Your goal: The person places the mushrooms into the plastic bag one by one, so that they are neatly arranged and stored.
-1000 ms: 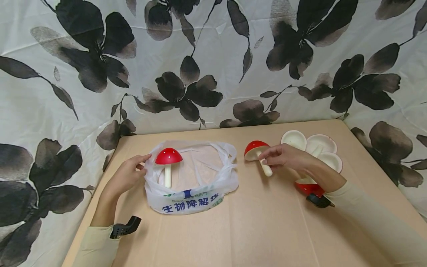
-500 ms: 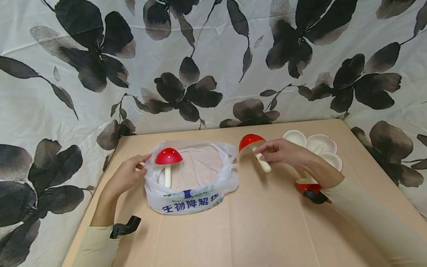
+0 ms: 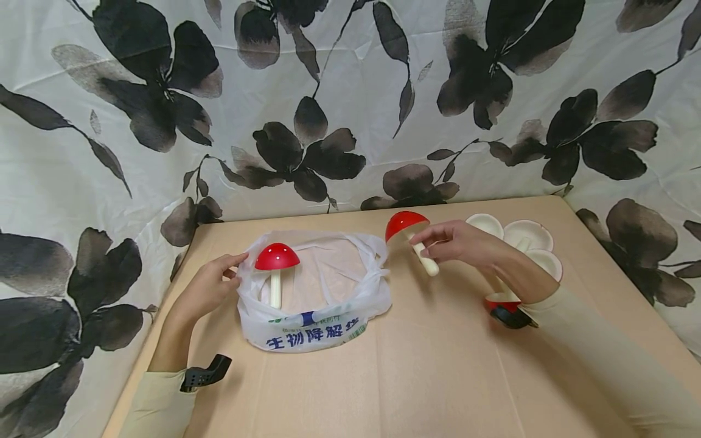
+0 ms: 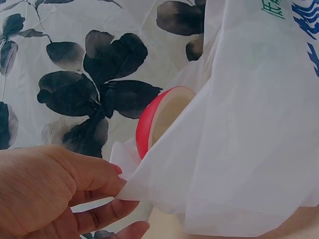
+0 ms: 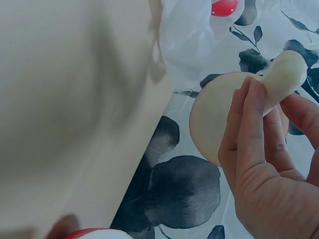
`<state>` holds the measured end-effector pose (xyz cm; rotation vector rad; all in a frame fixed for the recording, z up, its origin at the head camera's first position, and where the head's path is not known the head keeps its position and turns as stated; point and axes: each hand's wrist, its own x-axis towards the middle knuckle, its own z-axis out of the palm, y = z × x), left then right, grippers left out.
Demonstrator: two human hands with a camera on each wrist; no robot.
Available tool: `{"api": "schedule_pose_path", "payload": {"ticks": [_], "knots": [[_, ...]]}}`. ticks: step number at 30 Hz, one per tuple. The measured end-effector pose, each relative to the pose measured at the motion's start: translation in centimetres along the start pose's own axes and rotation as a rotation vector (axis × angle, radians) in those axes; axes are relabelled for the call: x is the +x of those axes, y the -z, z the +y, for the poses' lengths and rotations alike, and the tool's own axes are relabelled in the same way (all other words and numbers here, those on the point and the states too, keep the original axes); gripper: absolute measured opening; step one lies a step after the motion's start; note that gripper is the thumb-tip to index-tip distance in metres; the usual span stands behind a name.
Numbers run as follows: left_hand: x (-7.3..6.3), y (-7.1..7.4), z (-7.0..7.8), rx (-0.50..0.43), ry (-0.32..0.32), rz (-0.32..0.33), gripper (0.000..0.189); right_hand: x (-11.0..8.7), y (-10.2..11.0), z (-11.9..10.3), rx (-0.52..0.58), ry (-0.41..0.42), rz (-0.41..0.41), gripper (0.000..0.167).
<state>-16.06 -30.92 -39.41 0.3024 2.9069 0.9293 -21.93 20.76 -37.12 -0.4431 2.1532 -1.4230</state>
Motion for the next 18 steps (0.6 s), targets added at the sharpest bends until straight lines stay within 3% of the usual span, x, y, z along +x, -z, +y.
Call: {"api": "schedule_pose_path", "payload": {"ticks": [11, 18], "knots": [[0.0, 0.0, 0.2, -0.013, 0.000, 0.006, 0.052, 0.6, -0.5, -1.1, 0.055, 0.062, -0.005, 0.039], [0.0, -0.1, 0.2, -0.016, -0.005, 0.009, 0.052, 0.9, -0.7, -1.8, 0.053, 0.041, 0.031, 0.045]]}}
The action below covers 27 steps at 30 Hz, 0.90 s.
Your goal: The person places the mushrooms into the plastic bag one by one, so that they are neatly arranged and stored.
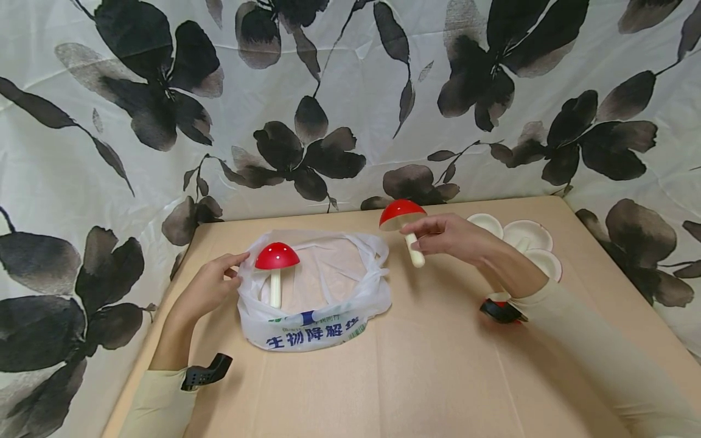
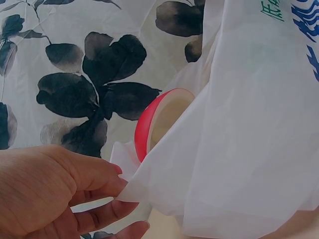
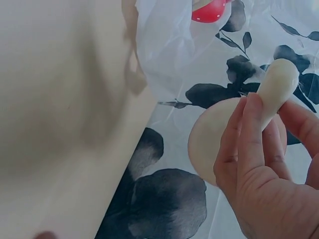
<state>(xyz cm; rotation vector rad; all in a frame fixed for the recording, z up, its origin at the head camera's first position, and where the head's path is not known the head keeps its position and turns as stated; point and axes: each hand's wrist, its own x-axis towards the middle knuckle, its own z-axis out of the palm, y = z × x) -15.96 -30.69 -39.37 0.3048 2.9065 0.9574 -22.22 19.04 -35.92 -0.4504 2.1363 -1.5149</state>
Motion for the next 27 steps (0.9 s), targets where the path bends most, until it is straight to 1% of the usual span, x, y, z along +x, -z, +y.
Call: {"api": "schedule_pose_path", "payload": {"ticks": [4, 8, 15, 19, 27], "knots": [[0.1, 0.0, 0.0, 0.004, 0.003, -0.003, 0.052, 0.2, -0.2, -0.2, 0.004, 0.007, 0.016, 0.046], [0.2, 0.0, -0.1, 0.010, 0.004, -0.005, 0.052, 0.5, -0.6, -0.3, 0.006, 0.034, 0.014, 0.047], [0.2, -0.1, -0.2, 0.012, 0.000, -0.006, 0.052, 1.0, -1.5, -1.0, 0.021, 0.030, 0.018, 0.046], [0.2, 0.0, -0.2, 0.012, 0.000, -0.006, 0.052, 1.5, -2.1, -1.3, 0.037, 0.034, 0.002, 0.046], [0.1, 0.1, 0.0, 0.009, 0.028, -0.018, 0.052, 2.8, -3.3, -1.9, 0.071, 0.006, -0.038, 0.045]]}}
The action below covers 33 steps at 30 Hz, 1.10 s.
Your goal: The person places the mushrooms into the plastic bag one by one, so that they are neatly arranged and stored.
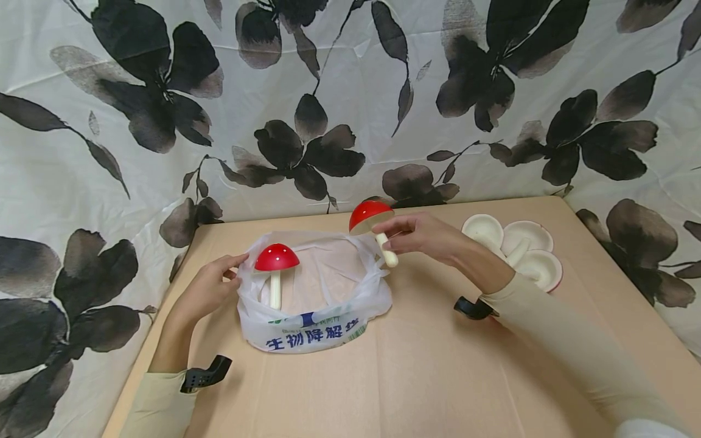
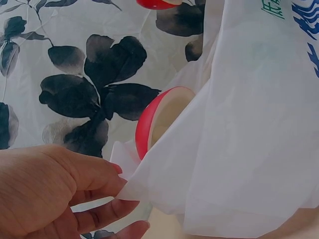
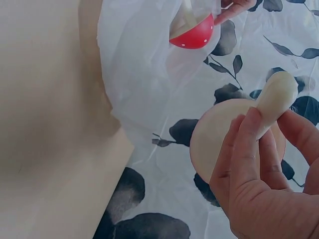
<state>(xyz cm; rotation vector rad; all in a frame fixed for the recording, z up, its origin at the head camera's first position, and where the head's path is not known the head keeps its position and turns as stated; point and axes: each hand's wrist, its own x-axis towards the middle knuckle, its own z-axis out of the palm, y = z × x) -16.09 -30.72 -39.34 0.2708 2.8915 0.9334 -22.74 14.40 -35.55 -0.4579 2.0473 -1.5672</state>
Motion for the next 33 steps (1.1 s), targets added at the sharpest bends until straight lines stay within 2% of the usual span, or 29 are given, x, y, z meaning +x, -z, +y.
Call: {"api": "schedule_pose_path", "payload": {"ticks": [8, 18, 33], "knots": [[-0.1, 0.0, 0.1, -0.009, 0.016, -0.012, 0.052, 1.2, -1.3, -0.2, 0.035, -0.005, -0.042, 0.044], [0.0, 0.2, 0.0, 0.025, -0.016, 0.003, 0.051, 2.6, -3.2, -0.7, 0.023, -0.044, -0.062, 0.040], [0.2, 0.1, 0.0, 0.016, -0.049, 0.005, 0.051, 4.8, -5.1, -0.6, 0.001, -0.089, -0.066, 0.036]]}}
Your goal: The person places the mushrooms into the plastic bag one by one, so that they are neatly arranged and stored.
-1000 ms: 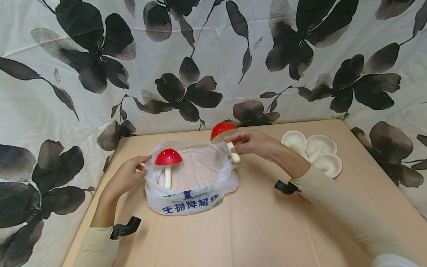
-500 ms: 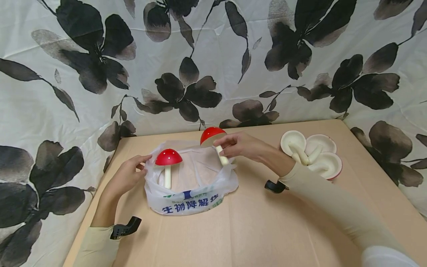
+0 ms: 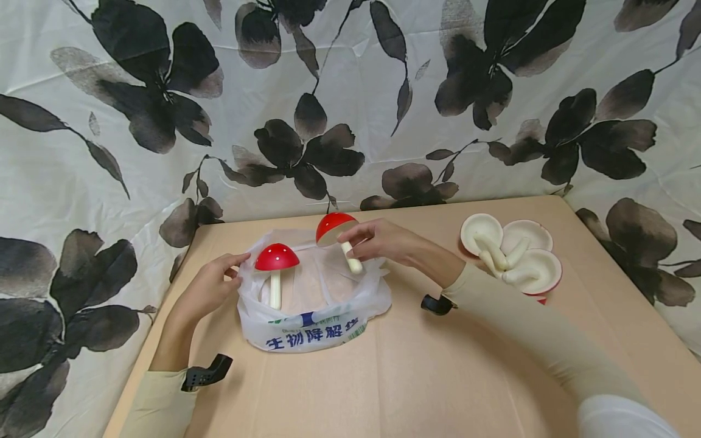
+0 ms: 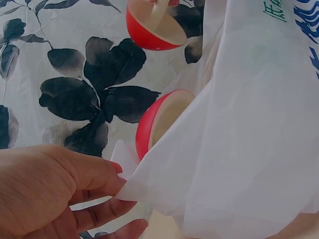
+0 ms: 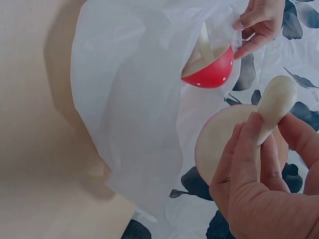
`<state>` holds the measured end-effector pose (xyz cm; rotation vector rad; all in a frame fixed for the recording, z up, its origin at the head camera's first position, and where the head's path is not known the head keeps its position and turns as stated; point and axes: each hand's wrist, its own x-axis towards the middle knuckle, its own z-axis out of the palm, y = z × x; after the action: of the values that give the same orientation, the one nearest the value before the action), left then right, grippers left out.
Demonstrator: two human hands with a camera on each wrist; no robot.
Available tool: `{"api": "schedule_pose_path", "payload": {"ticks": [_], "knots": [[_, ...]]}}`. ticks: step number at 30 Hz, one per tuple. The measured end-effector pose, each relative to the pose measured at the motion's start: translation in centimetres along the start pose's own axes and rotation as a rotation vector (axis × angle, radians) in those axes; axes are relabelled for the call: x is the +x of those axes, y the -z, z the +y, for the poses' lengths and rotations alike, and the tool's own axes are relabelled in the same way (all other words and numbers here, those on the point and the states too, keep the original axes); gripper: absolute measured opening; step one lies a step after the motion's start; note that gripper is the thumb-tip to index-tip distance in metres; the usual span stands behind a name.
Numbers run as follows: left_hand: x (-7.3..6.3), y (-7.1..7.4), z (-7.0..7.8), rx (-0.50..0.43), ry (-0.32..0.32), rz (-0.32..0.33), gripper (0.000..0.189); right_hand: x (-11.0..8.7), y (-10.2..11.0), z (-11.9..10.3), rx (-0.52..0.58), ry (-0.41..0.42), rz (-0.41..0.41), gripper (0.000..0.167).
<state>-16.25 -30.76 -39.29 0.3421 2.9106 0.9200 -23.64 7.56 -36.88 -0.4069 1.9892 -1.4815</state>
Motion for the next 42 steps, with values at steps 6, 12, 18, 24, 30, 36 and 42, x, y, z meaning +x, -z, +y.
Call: {"api": "schedule_pose_path", "payload": {"ticks": [6, 12, 18, 24, 30, 36, 42], "knots": [[0.1, 0.0, 0.0, 0.000, 0.004, -0.003, 0.050, 0.9, -0.8, 0.1, 0.007, -0.014, 0.005, 0.037], [0.2, 0.0, 0.0, 0.003, 0.005, -0.003, 0.050, 1.9, -1.7, 0.2, -0.017, -0.027, 0.024, 0.036], [0.2, 0.0, -0.1, 0.002, -0.005, 0.000, 0.050, 2.7, -2.6, 0.2, -0.021, -0.050, 0.031, 0.039], [0.1, -0.1, -0.4, 0.009, -0.011, 0.005, 0.050, 3.5, -3.2, 0.0, -0.058, -0.062, 0.034, 0.040], [0.2, -0.1, -0.3, 0.003, -0.004, 0.008, 0.050, 4.7, -3.9, -0.2, -0.094, -0.059, 0.036, 0.040], [0.2, 0.0, -0.3, 0.007, -0.005, 0.006, 0.050, 5.6, -5.0, -0.3, -0.096, -0.077, 0.072, 0.037], [0.1, 0.0, -0.2, 0.000, -0.009, 0.007, 0.050, 6.3, -6.0, -0.2, -0.128, -0.073, 0.096, 0.035]]}}
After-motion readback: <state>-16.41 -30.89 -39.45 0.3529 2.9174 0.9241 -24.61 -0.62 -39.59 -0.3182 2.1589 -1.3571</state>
